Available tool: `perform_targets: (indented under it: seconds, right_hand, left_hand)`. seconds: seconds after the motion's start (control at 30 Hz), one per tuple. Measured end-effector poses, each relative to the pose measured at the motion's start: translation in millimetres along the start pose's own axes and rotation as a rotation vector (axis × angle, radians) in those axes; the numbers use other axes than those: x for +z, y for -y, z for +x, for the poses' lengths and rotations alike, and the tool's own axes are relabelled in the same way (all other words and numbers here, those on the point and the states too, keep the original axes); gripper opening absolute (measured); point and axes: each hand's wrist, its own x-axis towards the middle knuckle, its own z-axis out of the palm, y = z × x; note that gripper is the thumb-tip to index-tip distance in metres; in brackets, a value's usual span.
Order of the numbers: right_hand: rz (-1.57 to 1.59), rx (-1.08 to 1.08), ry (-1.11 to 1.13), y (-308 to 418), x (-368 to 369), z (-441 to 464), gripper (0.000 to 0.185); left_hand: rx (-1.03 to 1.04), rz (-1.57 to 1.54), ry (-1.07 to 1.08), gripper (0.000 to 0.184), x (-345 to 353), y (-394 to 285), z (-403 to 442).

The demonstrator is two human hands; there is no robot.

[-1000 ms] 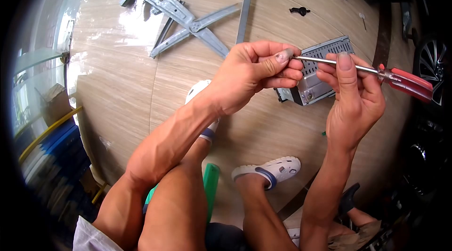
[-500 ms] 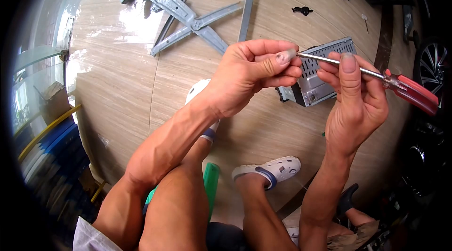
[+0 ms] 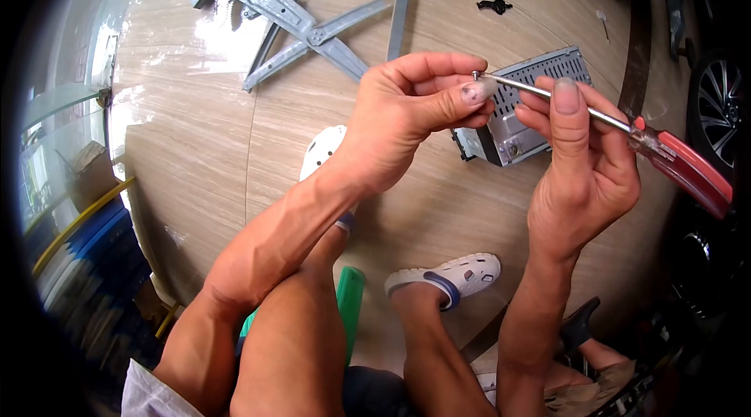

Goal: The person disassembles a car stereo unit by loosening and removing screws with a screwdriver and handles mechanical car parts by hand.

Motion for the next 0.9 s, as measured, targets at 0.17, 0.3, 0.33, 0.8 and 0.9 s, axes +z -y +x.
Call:
perform_targets:
  seconds: [0.17,0.3,0.33,0.8,0.9]
  right_hand:
    - [0.085,0.009,-0.044,0.5,3.0,-1.5,0.016]
    - [0.071,0.013,-0.049,1.4,3.0,-2.0,0.017]
    - [0.066,0.016,-0.045,1.6,2.3,-2.1,0.018]
    - [0.097,-0.006,0.003,-5.8,-1.1,-7.1,0.022]
    - [0.088,-0.016,0.014,-6.6,-2.4,-6.3,0.022]
  left_hand:
    - [0.061,0.1,-0.043,0.029,5.8,-1.0,-1.1]
    - [0.072,0.1,-0.057,0.028,5.2,-0.3,-0.6]
    - [0.07,0.094,-0.061,0.027,4.3,0.5,-0.4]
    - [-0.236,-0.41,0.133,0.025,-6.7,8.3,3.0]
    - [-0.224,-0.364,0.113,0.025,-6.0,8.6,2.1]
